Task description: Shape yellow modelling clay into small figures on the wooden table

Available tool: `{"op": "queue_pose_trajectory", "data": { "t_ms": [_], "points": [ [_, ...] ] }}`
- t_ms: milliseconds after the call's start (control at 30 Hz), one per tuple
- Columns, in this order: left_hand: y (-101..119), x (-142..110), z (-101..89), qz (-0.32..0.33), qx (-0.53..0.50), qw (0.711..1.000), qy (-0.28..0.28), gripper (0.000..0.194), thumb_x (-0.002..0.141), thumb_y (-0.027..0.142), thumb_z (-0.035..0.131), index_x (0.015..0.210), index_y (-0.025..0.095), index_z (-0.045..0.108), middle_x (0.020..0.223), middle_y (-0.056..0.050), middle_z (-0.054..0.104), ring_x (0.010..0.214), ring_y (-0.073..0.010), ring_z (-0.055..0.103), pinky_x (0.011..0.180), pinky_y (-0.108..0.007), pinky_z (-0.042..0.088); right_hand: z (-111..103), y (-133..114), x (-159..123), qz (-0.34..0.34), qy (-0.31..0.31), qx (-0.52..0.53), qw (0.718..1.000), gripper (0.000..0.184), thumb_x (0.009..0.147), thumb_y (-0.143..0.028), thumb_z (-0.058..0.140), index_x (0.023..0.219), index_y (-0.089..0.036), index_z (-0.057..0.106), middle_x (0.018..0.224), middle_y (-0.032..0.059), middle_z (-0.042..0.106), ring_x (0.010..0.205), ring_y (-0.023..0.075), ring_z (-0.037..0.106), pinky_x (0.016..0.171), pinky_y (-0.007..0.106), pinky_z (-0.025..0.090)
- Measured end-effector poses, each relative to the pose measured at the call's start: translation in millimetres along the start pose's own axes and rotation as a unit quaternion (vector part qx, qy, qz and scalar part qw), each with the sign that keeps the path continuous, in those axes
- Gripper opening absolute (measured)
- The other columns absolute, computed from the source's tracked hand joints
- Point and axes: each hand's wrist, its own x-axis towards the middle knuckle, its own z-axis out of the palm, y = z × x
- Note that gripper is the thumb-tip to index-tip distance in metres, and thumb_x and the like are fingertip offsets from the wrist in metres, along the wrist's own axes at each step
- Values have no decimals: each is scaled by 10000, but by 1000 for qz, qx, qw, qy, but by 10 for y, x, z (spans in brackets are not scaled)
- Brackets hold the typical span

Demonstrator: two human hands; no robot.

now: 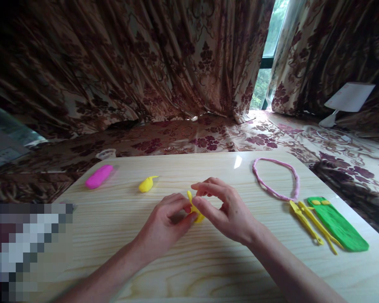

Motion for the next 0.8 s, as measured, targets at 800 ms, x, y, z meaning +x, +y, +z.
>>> {"op": "queue_pose_trajectory", "data": {
  "t_ms": [800],
  "points": [
    [-1, -7, 19, 2, 35, 999, 22, 32, 780, 183, 589, 783, 209, 608, 730, -8, 594, 756, -177, 550, 720, -314, 400, 84, 41, 14, -35, -9, 9, 999, 116, 859, -236, 573, 885, -193, 678, 848, 55, 630, 782, 163, 595, 700, 292, 481]
  ]
}}
